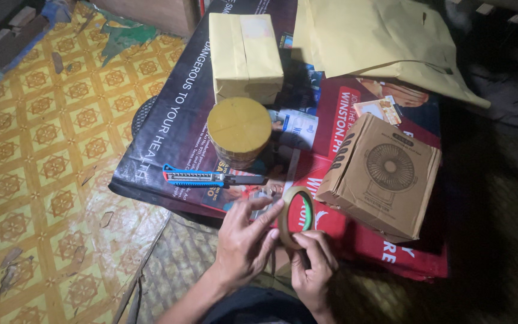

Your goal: The person folds a small cardboard box into a yellow paper sleeve and seals it with clear tape. They then pick up a second box, pull tape from a roll, and apply it to the box edges.

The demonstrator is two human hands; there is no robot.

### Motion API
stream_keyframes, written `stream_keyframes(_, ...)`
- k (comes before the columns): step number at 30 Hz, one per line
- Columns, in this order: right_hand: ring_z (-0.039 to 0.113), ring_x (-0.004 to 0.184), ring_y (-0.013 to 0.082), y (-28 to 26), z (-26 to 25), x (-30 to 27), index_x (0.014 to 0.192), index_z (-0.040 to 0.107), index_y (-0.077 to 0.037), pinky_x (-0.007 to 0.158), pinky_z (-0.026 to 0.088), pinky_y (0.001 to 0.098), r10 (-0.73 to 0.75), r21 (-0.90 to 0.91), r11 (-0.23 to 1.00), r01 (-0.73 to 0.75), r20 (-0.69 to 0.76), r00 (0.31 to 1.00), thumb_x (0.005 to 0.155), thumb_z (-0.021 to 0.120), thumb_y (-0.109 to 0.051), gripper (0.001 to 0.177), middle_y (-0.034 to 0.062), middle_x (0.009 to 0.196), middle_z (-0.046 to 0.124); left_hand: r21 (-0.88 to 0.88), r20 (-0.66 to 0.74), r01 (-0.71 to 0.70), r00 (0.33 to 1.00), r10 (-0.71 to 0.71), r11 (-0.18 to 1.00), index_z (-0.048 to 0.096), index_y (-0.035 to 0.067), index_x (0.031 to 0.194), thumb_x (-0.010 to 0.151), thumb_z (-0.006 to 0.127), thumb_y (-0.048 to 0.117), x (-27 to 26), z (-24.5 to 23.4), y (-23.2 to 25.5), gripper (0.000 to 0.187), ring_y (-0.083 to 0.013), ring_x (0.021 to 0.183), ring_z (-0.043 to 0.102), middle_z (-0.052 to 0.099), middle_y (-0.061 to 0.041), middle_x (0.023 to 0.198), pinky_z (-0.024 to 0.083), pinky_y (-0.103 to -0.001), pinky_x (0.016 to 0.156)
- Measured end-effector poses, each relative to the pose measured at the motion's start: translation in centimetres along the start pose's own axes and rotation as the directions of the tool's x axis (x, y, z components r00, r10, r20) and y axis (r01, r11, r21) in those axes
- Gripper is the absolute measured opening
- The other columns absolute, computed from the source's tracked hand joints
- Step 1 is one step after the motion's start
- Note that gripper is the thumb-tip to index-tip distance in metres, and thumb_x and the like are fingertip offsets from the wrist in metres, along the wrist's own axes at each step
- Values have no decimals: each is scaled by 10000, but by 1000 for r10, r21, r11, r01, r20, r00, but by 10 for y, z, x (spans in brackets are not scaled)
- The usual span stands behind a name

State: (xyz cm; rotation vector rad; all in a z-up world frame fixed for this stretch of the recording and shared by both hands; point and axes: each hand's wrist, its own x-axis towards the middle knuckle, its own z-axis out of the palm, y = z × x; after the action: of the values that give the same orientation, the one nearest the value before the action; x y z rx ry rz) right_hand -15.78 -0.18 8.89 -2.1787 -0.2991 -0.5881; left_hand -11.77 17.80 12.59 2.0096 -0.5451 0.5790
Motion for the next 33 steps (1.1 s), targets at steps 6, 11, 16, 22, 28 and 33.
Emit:
stream_keyframes(6,670,904,291,4,1,5,1031,632,2,817,538,350,39,-33,999,-41,-53,998,767,702,63,280,137,981,653,37,52,-45,998,43,998,652,94,1352,858,753,154,-11,4,4,507,-312,965,612,641,-173,1246,490,-440,856)
stream_keyframes(11,662,887,245,6,3,8,1050,622,22,824,536,334,94,71,993,-89,-69,993,781,681,91,284,125,968,642,15,68,-120,991,119,993,617,67,1392,858,768,166,-18,7,7,563,-319,997,621,625,-150,1215,492,-448,877)
stream_keyframes(16,662,865,227,6,1,13,1056,632,28,807,539,318,119,73,991,-114,-62,991,786,683,83,280,116,961,641,-21,85,-128,988,129,992,614,67,1390,837,767,159,-24,10,8,582,-323,1040,632,633,-142,1227,494,-449,893)
stream_keyframes(22,682,837,224,-3,0,18,1080,670,29,771,546,312,106,106,989,-105,-6,994,805,720,63,281,110,957,667,-498,40,242,966,-256,833,596,58,1308,891,734,79,-30,20,-2,440,-240,1145,659,658,-115,1226,553,-365,978)
stream_keyframes(28,670,938,255,-10,-5,22,1028,710,-51,862,503,418,-251,-194,940,281,164,954,708,769,0,329,65,978,678,-870,353,470,806,-475,152,563,-38,1333,963,674,27,-23,36,-37,391,-141,1046,654,690,-87,1144,551,-311,935)
stream_keyframes(33,643,1019,240,-6,-8,15,1090,742,-92,941,490,465,-364,-297,877,379,106,925,757,804,-89,338,51,1067,638,-866,379,489,779,-499,106,578,-48,1312,980,650,22,-34,33,-48,346,-166,995,694,729,-115,1092,561,-338,901)
